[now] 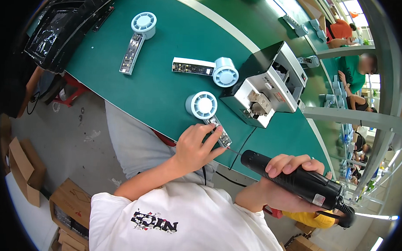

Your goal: Fasten a circuit board component onto a small fan assembly using an electric screwdriver.

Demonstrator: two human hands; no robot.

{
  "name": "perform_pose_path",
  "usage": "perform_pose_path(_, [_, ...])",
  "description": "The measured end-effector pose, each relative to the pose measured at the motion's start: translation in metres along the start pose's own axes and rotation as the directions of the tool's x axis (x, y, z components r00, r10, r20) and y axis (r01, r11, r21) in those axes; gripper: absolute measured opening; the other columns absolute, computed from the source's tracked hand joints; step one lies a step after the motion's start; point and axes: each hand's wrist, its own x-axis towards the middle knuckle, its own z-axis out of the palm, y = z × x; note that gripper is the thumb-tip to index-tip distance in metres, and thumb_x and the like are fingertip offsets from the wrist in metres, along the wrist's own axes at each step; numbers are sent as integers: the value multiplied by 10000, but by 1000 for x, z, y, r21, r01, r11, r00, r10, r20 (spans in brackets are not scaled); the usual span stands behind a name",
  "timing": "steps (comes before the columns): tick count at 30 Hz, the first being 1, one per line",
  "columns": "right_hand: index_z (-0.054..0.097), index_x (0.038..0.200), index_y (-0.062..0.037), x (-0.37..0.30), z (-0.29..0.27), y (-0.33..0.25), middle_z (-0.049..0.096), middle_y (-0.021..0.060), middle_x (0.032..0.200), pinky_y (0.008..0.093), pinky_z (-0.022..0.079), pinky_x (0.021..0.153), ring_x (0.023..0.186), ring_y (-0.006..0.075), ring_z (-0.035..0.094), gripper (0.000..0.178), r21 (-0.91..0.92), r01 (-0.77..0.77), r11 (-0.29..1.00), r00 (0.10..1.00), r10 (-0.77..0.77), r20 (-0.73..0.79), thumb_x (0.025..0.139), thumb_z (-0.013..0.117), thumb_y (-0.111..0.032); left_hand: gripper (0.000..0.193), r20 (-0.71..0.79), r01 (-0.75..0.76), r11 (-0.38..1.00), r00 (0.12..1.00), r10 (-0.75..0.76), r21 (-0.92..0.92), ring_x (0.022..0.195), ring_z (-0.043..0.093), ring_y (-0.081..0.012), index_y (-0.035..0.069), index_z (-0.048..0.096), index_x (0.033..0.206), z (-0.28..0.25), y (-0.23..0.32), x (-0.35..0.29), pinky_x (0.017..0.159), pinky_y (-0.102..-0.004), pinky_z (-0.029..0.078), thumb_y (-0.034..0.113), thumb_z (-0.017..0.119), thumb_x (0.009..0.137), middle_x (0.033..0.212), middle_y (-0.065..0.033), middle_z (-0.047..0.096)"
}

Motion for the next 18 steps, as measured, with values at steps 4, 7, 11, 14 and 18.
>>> perform_pose_path(4, [487,990,31,-1,0,3,537,203,702,415,467,415,452,299,530,874,-8,-21,1000,1000,21,5,846,331,-817,541,-4,6,1000,1000,-6,3,738,601,-223,57,687,1068,-1,1,1,591,-330,509,290,887,622,1010,-90,557])
perform_pose_path(7, [485,995,30,-3,-3,7,538,204,713,417,474,428,463,299,535,873,-23,-32,999,999,33,14,842,345,-819,542,-4,15,1000,1000,-15,-1,743,601,-222,56,689,1065,0,0,0,591,-331,510,296,888,622,1006,-89,556])
perform_pose_path(11, [478,1004,28,-4,-3,10,538,200,721,417,474,431,477,297,542,873,-23,-31,999,999,32,27,836,368,-822,542,1,0,1000,1000,0,-2,748,599,-222,56,692,1059,-1,0,0,587,-328,506,306,890,621,1004,-89,556])
perform_pose_path(14, [473,1059,18,-6,-4,11,537,170,785,380,461,432,485,281,546,859,-77,17,997,988,-5,156,859,344,-808,540,1,-2,1000,1000,2,-3,748,598,-221,56,695,1055,-1,0,0,583,-326,503,309,890,620,1001,-90,556])
perform_pose_path(18, [468,1053,17,-7,-2,11,530,164,771,372,456,418,477,276,540,863,-92,38,995,989,-24,144,856,338,-813,535,-4,4,1000,1000,-4,-3,746,599,-223,56,698,1049,0,0,0,580,-326,503,306,890,616,998,-91,557])
